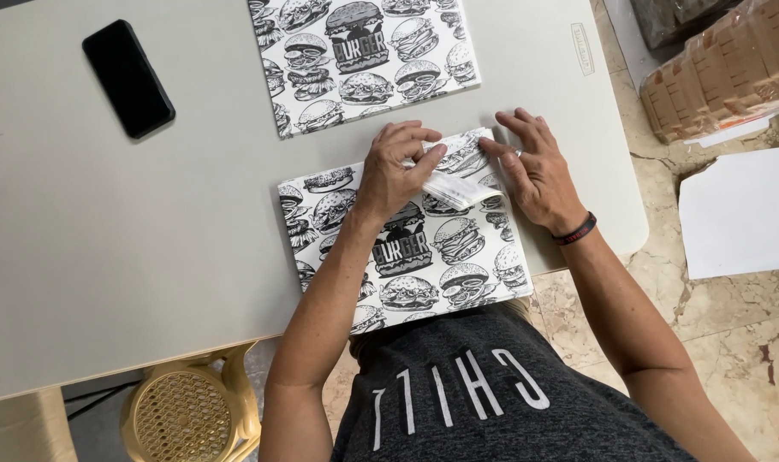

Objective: Folding the corners of burger wrapping papers to prepare them for use.

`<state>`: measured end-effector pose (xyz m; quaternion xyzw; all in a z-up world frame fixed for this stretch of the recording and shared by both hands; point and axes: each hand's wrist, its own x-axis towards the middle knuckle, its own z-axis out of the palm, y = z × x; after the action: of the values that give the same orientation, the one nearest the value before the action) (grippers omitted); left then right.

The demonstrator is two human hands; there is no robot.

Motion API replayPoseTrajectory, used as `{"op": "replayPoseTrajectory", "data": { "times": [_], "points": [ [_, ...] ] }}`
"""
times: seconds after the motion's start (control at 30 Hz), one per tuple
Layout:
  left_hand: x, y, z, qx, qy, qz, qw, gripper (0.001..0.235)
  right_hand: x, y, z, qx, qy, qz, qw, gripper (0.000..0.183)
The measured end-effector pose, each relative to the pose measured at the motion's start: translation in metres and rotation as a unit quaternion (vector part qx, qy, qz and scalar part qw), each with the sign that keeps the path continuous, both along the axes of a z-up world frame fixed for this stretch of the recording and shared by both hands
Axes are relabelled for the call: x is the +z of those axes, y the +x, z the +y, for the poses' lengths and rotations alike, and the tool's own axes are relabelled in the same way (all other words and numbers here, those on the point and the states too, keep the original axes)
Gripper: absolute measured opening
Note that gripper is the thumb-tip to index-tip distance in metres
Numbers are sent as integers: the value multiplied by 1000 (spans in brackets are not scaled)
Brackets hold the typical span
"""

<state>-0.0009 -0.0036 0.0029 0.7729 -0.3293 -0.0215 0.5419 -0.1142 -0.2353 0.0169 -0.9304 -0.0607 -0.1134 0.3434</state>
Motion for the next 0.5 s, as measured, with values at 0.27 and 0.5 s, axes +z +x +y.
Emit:
{"op": "replayPoseTrajectory", "data": {
  "times": [0.27,0.5],
  "points": [
    [0,0,1,-1,0,-10,1000,45,0,0,2,22,-42,19,999,53],
    [-5,-1,0,7,-17,-8,1000,43,5,-1,6,39,-36,6,999,59]
  ]
}}
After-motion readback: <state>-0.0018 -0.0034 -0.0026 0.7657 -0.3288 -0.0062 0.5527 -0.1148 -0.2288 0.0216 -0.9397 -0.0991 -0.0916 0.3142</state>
